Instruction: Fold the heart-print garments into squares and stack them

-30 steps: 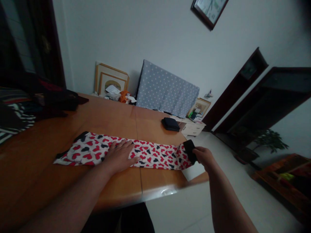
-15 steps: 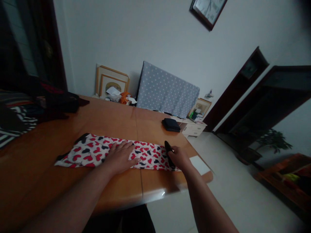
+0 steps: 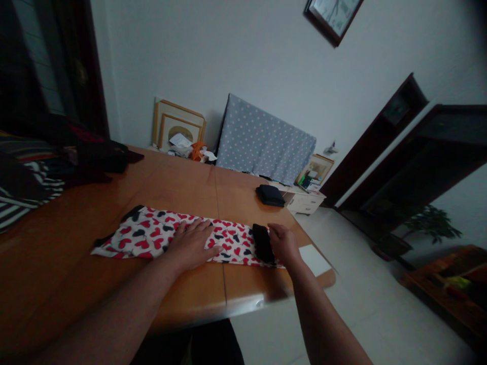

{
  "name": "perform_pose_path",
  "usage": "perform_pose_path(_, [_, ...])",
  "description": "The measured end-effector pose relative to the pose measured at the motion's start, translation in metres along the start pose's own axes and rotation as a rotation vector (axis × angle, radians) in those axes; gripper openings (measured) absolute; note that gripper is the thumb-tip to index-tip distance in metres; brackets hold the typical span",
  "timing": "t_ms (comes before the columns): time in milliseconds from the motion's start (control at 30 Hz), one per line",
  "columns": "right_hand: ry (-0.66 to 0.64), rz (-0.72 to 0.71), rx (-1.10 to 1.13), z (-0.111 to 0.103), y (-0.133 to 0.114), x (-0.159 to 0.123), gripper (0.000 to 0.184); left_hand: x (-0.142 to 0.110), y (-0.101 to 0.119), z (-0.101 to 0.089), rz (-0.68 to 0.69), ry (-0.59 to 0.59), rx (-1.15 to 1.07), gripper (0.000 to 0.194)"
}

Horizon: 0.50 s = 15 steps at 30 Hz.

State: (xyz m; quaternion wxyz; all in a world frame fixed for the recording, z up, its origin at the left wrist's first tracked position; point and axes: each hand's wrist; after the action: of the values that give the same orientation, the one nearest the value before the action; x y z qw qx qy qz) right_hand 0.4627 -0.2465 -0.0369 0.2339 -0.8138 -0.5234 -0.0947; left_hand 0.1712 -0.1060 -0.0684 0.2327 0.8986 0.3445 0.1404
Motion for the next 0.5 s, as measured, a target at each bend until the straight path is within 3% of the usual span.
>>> perform_pose_path(200, [-0.167,-0.165,-0.138,0.03,-0.008,-0.014,0.049,0.0,0.0,0.0,0.003,0.002,0.014,0.082])
perform_pose_path(367, [-0.165,-0.191,-0.191,0.042,-0.016,-0.024,0.056,-0.001,0.001,0.0,0.001,0.002,0.015,0.083])
perform_pose_path(500, [-0.17,-0.175,-0.1,0.04,-0.016,-0.023,0.055,0.0,-0.002,0.002,0.006,0.005,0.017,0.084])
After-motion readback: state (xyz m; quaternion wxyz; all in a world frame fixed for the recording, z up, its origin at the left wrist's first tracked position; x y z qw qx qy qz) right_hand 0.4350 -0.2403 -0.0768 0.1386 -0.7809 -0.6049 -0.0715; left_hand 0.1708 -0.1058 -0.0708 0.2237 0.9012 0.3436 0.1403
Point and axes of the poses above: each hand's wrist, its own x-axis towards the middle knuckle, its own z-axis out of the palm, y = z × x, and after that the axes turned 12 degrees about -x, right-handed
